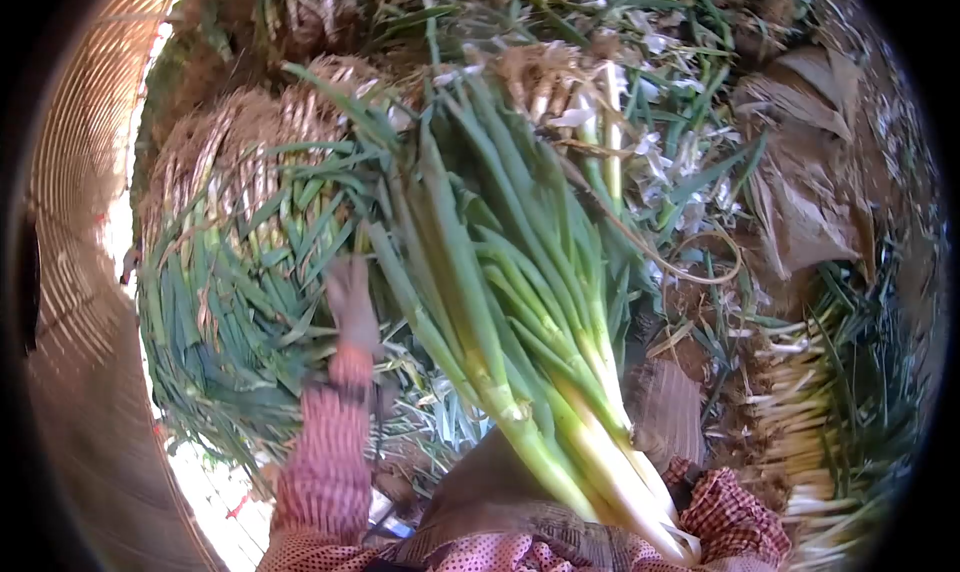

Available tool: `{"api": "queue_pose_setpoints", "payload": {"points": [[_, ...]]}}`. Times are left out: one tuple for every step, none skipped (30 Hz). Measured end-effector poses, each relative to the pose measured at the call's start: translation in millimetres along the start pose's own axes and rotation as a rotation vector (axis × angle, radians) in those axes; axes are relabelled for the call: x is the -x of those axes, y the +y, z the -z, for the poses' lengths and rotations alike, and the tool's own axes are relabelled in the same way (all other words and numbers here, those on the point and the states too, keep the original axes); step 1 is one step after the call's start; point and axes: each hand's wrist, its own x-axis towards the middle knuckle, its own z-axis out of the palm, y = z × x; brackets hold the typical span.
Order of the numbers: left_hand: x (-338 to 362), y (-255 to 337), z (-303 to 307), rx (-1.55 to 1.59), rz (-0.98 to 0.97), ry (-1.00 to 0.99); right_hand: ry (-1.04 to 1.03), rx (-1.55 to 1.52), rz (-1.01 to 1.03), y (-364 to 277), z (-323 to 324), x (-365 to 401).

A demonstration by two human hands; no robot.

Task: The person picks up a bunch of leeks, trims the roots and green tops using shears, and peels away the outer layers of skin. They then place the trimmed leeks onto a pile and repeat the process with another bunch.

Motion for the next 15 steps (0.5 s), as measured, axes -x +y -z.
{"api": "queue_pose_setpoints", "payload": {"points": [[39.6, -11.4, 12.1, -0.011, 0.125, -0.038, -0.008, -0.01, 0.019, 2.0, -2.2, -0.3], [81.1, -16.3, 21.1, -0.041, 0.252, -0.103, -0.022, -0.016, 0.041, 1.6, -4.5, -1.3], [116.5, -13.8, 23.9, -0.064, 0.349, -0.164, -0.047, -0.023, 0.066, 0.8, -7.5, -4.2], [143.4, -11.7, 23.6, -0.073, 0.407, -0.213, -0.069, -0.027, 0.091, 0.6, -10.3, -8.9], [159.4, -7.3, 20.5, -0.081, 0.441, -0.249, -0.088, -0.026, 0.121, -0.9, -15.4, -10.4], [168.2, -3.4, 22.4, -0.087, 0.462, -0.273, -0.122, -0.025, 0.154, -4.7, -24.6, -9.3], [166.7, 0.9, 23.2, -0.088, 0.454, -0.291, -0.16, -0.021, 0.184, -15.1, -39.9, -6.9], [160.4, 4.4, 25.1, -0.09, 0.435, -0.301, -0.201, -0.016, 0.205, -28.6, -57.9, -1.2], [153.1, 10.5, 29.1, -0.103, 0.411, -0.313, -0.239, -0.033, 0.208, -49.1, -82.9, 9.8], [147.1, 18.2, 33.8, -0.12, 0.394, -0.323, -0.278, -0.057, 0.203, -57.7, -105.1, 18.4], [143.3, 22.0, 38.9, -0.115, 0.395, -0.322, -0.31, -0.058, 0.272, -60.5, -120.7, 20.4], [142.8, 26.3, 46.6, -0.124, 0.383, -0.326, -0.347, -0.042, 0.35, -67.1, -134.3, 19.2], [141.1, 28.5, 52.6, -0.12, 0.38, -0.328, -0.362, -0.004, 0.408, -72.7, -142.5, 16.0], [141.7, 30.2, 58.3, -0.116, 0.383, -0.331, -0.376, 0.032, 0.467, -78.4, -150.6, 12.8], [144.1, 31.6, 63.2, -0.116, 0.391, -0.342, -0.376, 0.131, 0.498, -78.7, -149.3, 7.2]]}}
